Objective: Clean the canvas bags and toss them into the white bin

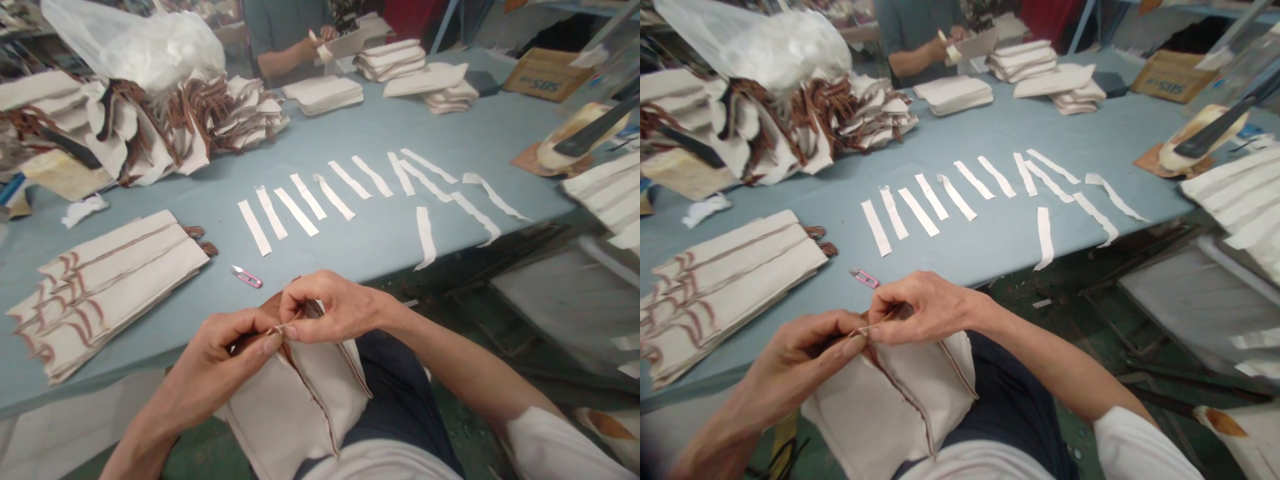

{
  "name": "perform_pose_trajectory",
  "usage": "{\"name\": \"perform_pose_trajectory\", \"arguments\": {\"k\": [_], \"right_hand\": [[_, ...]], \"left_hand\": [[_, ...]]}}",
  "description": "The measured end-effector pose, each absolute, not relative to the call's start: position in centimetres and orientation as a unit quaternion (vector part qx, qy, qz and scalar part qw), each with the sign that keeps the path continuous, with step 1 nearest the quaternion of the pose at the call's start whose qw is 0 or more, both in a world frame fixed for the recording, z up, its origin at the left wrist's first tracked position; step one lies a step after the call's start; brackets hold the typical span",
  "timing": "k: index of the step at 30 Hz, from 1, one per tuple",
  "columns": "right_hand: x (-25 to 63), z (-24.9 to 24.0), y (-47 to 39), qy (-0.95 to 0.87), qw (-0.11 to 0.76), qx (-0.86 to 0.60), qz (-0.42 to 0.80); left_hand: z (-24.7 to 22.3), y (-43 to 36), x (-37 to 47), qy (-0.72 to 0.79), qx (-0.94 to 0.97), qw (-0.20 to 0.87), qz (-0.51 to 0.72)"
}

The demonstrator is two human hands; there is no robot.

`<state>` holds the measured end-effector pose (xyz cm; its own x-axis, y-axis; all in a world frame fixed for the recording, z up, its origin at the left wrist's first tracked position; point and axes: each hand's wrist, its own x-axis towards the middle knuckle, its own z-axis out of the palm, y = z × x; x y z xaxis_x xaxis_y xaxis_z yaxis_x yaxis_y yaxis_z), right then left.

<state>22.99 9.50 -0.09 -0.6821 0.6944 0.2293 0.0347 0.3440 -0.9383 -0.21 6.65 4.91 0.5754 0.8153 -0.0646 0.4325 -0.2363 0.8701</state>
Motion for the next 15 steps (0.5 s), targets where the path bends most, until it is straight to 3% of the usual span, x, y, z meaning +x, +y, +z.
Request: {"name": "perform_pose_trajectory", "arguments": {"k": [15], "right_hand": [[20.4, 2.5, 8.7, -0.875, 0.226, -0.287, 0.318]], "left_hand": [[5.5, 5.4, -2.6, 0.411, 0.83, 0.298, 0.232]]}}
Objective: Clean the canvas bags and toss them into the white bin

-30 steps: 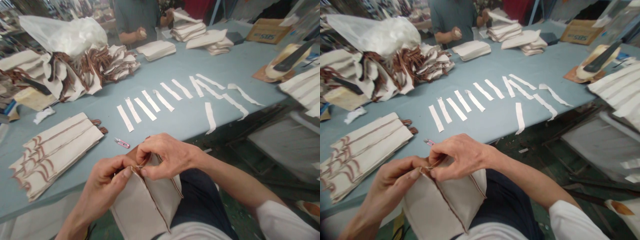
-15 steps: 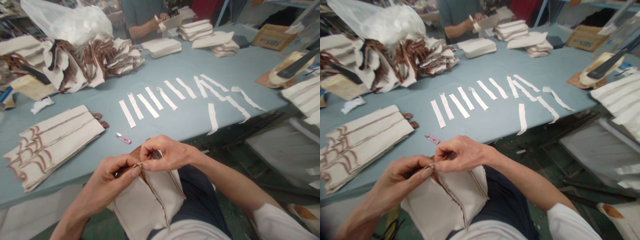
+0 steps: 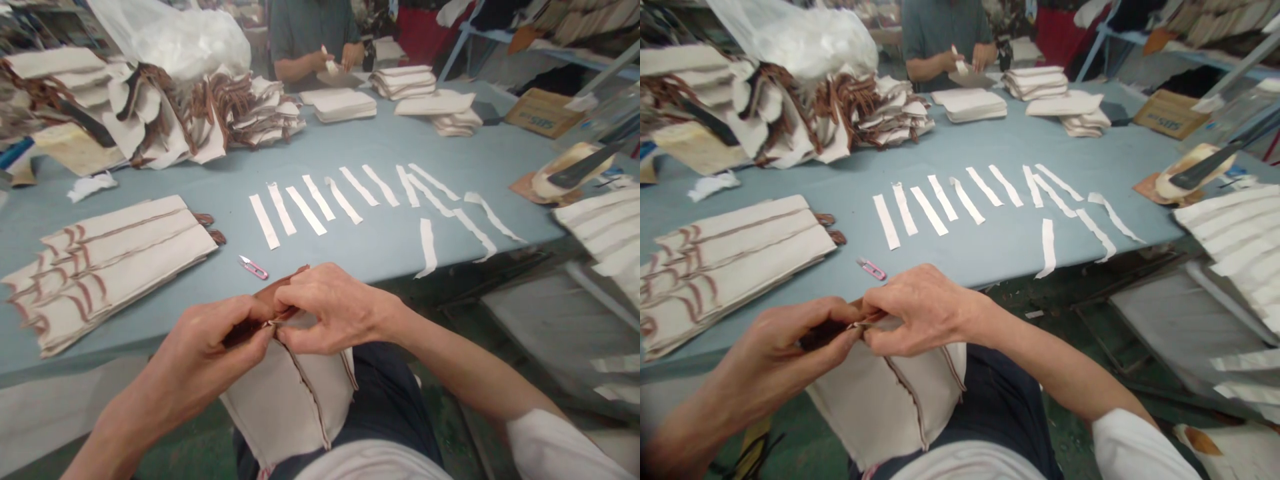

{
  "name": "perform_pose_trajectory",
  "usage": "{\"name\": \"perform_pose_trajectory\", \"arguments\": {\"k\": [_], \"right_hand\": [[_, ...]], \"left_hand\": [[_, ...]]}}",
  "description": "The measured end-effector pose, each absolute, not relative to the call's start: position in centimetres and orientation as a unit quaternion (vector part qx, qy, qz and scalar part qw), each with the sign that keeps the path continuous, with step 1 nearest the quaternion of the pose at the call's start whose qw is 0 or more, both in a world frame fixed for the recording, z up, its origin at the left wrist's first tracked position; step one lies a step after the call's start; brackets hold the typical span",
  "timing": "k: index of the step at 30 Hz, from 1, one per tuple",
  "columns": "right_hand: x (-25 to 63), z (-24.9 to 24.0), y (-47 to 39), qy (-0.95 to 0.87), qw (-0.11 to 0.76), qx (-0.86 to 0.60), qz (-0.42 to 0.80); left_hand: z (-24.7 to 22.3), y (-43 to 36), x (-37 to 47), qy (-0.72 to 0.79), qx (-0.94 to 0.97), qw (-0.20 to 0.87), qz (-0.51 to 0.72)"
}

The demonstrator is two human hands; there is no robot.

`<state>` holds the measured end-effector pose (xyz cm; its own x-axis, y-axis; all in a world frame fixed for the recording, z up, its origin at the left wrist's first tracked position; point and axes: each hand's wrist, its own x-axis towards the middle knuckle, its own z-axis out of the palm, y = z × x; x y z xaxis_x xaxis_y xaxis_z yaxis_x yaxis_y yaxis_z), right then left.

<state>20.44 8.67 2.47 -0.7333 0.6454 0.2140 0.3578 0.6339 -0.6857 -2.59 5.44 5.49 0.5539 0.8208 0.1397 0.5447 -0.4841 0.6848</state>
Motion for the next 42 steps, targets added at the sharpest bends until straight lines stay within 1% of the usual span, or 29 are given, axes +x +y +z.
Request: {"name": "perform_pose_trajectory", "arguments": {"k": [2, 5, 9, 12, 15, 18, 24, 26, 27, 31, 35, 38, 42], "right_hand": [[20.0, 2.9, 8.7, -0.875, 0.215, -0.292, 0.32], [19.6, 3.7, 8.7, -0.864, 0.197, -0.291, 0.361], [19.3, 4.0, 8.7, -0.844, 0.2, -0.29, 0.405], [19.4, 3.5, 8.6, -0.809, 0.198, -0.283, 0.477], [19.6, 2.6, 8.7, -0.752, 0.173, -0.3, 0.562], [19.9, 1.9, 8.8, -0.701, 0.169, -0.31, 0.62], [20.4, 0.8, 8.7, -0.624, 0.203, -0.285, 0.699], [20.7, 0.6, 8.5, -0.605, 0.216, -0.275, 0.715], [20.9, 0.6, 8.4, -0.603, 0.22, -0.273, 0.717], [21.6, 0.9, 8.0, -0.641, 0.226, -0.26, 0.685], [22.2, 1.1, 7.4, -0.729, 0.262, -0.251, 0.58], [22.7, 1.0, 6.9, -0.79, 0.289, -0.254, 0.478], [23.3, 1.3, 6.4, -0.863, 0.297, -0.262, 0.314]], "left_hand": [[5.3, 5.1, -2.8, 0.412, 0.829, 0.289, 0.243], [5.3, 4.6, -3.1, 0.404, 0.836, 0.263, 0.264], [5.1, 3.8, -3.2, 0.369, 0.859, 0.197, 0.296], [4.1, 3.0, -3.1, 0.359, 0.87, 0.126, 0.314], [2.5, 2.4, -2.9, 0.359, 0.871, 0.081, 0.326], [1.1, 2.2, -2.7, 0.355, 0.871, 0.061, 0.335], [-0.3, 2.0, -2.0, 0.345, 0.875, 0.022, 0.34], [-0.5, 1.7, -1.7, 0.349, 0.868, 0.037, 0.352], [-0.4, 1.6, -1.5, 0.358, 0.858, 0.061, 0.362], [0.8, 1.0, -0.8, 0.409, 0.802, 0.196, 0.388], [2.6, 1.1, -0.1, 0.435, 0.75, 0.308, 0.392], [3.7, 1.7, 0.2, 0.461, 0.727, 0.376, 0.342], [5.3, 3.2, 0.3, 0.468, 0.749, 0.411, 0.225]]}}
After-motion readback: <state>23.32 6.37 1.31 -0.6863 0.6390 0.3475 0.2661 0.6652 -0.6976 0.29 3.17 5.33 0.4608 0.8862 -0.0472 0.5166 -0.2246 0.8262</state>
